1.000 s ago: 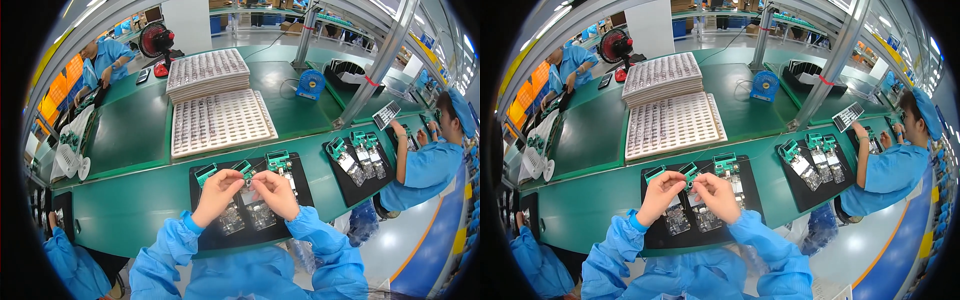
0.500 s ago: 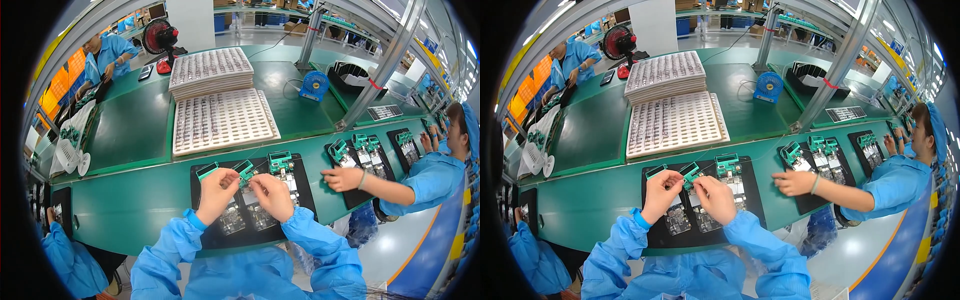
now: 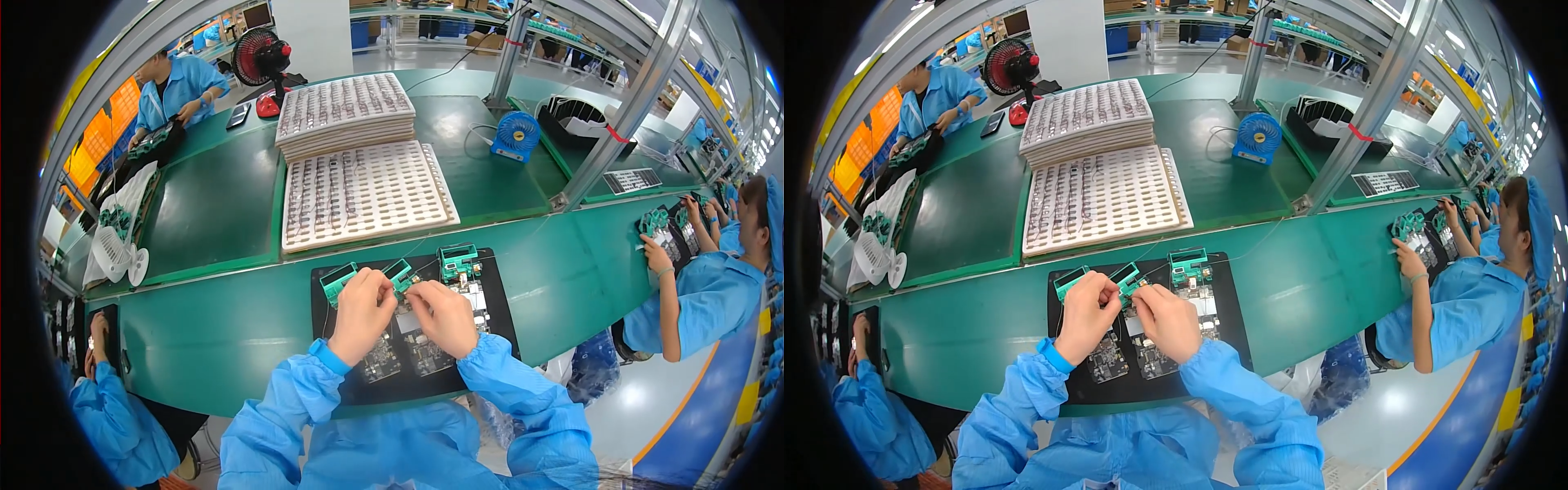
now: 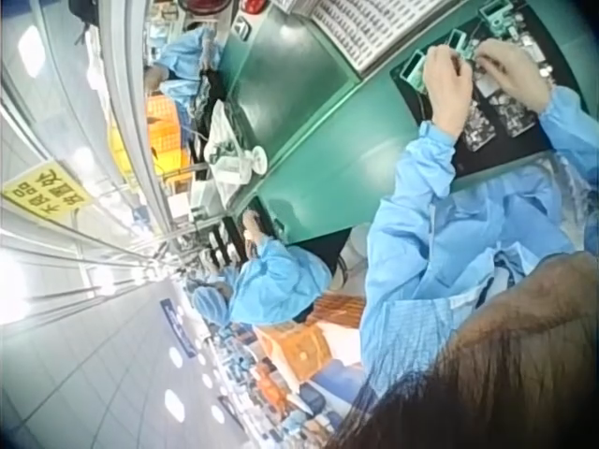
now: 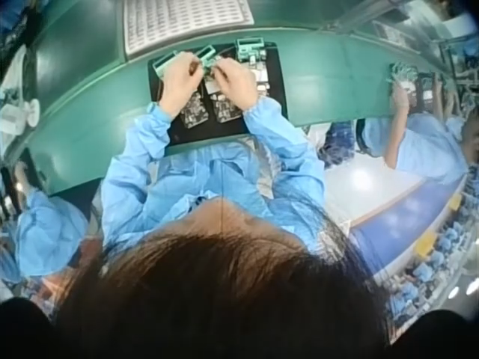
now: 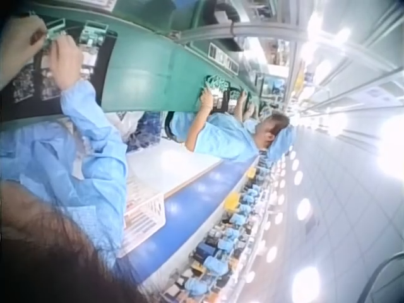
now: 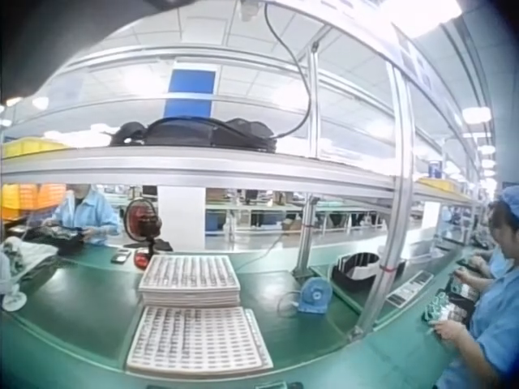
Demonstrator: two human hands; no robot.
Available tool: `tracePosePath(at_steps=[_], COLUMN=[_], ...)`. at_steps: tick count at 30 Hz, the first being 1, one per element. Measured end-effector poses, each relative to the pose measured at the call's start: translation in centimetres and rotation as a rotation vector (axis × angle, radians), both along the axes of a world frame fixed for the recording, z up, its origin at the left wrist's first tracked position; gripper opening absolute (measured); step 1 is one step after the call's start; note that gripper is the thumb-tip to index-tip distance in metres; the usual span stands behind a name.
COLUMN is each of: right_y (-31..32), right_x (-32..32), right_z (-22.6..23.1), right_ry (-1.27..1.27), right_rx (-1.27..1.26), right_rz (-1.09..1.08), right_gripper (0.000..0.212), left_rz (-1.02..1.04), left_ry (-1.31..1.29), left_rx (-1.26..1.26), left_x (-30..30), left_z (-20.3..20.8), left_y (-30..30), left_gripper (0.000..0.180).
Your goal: The person assembles electronic components onto circuit boards by hand, taking components from a component tray and placing them into an assembly jig.
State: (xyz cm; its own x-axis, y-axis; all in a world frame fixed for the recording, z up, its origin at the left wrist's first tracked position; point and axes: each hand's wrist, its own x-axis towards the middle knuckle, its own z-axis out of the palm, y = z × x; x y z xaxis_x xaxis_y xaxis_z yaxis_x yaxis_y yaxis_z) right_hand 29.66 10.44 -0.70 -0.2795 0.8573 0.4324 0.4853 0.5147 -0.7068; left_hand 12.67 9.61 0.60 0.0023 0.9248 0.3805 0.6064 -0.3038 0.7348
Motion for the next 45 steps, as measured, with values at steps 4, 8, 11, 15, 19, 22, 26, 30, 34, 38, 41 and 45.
tracePosePath(at_steps=[4,8,11,15,19,22,26,30,34,38,41,45], right_y=[0.1,0.2,0.3,0.4,0.6,0.7,0.8,0.8,0.9,0.8,1.1,1.2], right_x=[-0.1,-0.1,-0.1,-0.2,0.1,0.0,-0.1,-0.2,0.2,0.0,0.4,0.5], right_z=[0.0,0.0,0.0,-0.1,-0.2,-0.4,-0.7,-0.7,-1.0,-0.6,-1.0,-0.2], right_ry=[0.014,0.039,0.058,0.066,0.04,0.066,0.076,0.075,0.104,0.189,0.212,0.215], right_rx=[-0.015,-0.031,-0.043,-0.049,-0.053,-0.062,-0.056,-0.06,-0.075,-0.103,-0.063,0.041], right_rz=[0.0,-0.008,-0.005,-0.006,-0.003,-0.005,0.002,-0.006,-0.009,-0.013,0.102,0.15], right_gripper=[0.005,0.004,0.003,0.003,0.007,0.007,0.007,0.007,0.007,0.004,0.007,0.007], left_rz=[0.01,0.002,0.001,0.024,0.023,0.039,0.076,0.078,0.007,-0.016,-0.103,-0.141], left_ry=[-0.043,0.056,0.071,0.074,0.077,0.109,0.086,0.075,0.169,0.396,0.583,0.681], left_rx=[-0.043,0.022,0.031,0.038,0.038,0.053,0.067,0.049,0.185,0.249,0.3,0.365], left_x=[0.0,0.1,0.1,0.3,0.5,0.5,0.8,0.5,0.0,-0.5,-1.1,-1.6], left_z=[0.1,-0.1,-0.4,-0.1,-0.1,-0.3,-0.3,-0.1,-0.5,-0.7,-0.4,-0.2], left_y=[-0.3,-0.3,-0.3,-0.4,-0.4,-0.5,-0.5,-0.5,-1.6,-2.5,-2.4,-1.9], left_gripper=[0.009,0.011,0.012,0.012,0.013,0.013,0.011,0.007,0.018,0.03,0.048,0.045])
